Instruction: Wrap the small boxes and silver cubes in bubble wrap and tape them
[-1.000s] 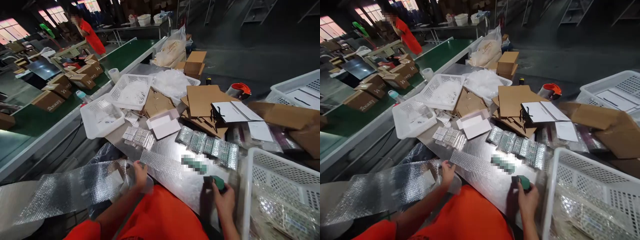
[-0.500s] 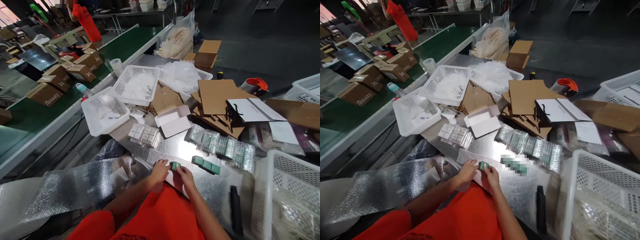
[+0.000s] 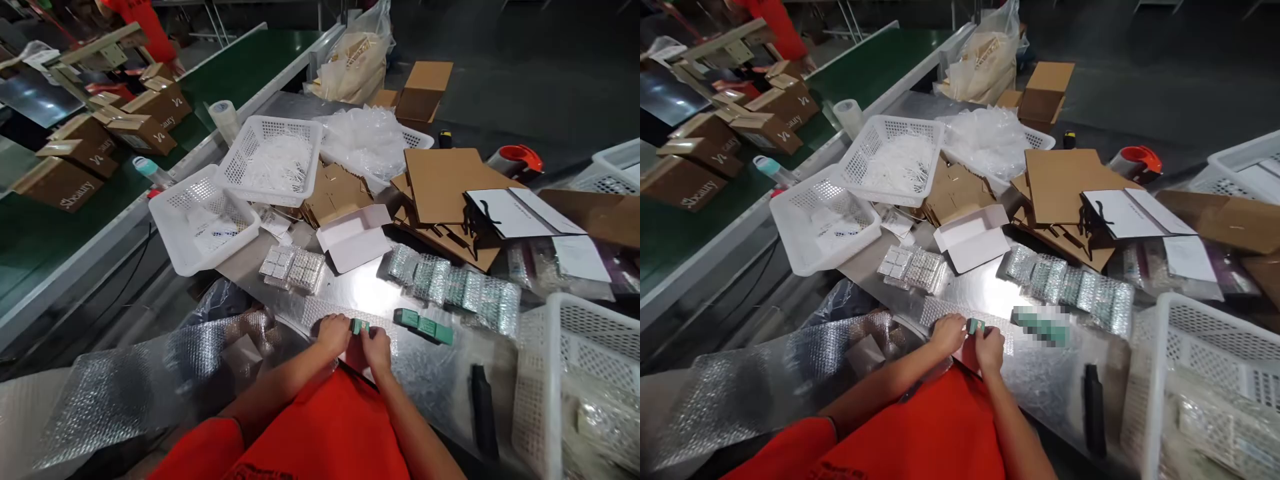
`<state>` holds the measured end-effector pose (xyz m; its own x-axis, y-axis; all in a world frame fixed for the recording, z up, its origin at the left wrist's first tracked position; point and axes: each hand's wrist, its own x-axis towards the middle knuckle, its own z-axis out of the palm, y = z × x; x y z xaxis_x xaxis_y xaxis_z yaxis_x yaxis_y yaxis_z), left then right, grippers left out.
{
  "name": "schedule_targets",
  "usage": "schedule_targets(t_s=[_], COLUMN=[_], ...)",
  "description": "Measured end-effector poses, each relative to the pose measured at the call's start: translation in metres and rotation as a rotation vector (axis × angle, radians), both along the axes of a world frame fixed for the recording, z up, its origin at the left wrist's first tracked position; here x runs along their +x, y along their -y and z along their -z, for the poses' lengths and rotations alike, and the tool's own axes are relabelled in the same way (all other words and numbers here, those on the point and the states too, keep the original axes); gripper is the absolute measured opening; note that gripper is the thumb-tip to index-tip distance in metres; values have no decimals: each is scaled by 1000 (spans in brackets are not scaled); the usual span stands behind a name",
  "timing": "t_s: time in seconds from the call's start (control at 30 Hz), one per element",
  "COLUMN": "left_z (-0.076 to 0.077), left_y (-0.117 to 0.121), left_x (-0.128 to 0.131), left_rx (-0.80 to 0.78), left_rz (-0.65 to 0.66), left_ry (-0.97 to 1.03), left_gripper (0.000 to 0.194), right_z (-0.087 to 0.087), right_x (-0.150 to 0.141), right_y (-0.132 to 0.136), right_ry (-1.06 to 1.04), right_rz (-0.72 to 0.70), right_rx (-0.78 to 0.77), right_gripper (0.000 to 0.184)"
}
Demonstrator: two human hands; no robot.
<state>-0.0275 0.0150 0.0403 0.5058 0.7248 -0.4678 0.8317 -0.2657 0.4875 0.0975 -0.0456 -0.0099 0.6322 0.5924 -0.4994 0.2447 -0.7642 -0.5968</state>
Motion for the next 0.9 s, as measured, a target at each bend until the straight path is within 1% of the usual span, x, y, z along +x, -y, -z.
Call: schedule_targets(t_s=[0.07,0.13,0.23,0.3,0.37,0.47,0.6,0.67,0.73,0.9], left_z=[-3,-5,-4,-1,1,4,6,8,11,22], left_y=[-3,-6,-9,-9,-8,-9,-14,-16,-17,-14], left_x=[5,8,10,10,11,13,13,12,11,10], left_rx=[6,-8,-56,-72,-68,-80,-106,-108,-112,-103], left_rz=[-8,31,90,111,124,156,191,198,196,140], left_ry=[0,23,84,116,132,99,86,99,119,203], left_gripper=[30,42,56,60,60,59,44,43,43,47], right_z=[-2,-4,-7,-7,-5,-2,-1,-1,-1,-2], right_x=[9,22,45,54,57,54,50,50,49,47], right_y=[5,13,25,29,28,22,20,22,25,28], right_ry=[48,130,237,250,242,240,239,234,230,192], right_rz=[10,30,72,80,59,28,2,-5,1,52], right_rx=[1,-14,-94,-148,-176,-211,-241,-232,-206,-117], right_gripper=[39,42,43,43,43,44,29,25,25,25])
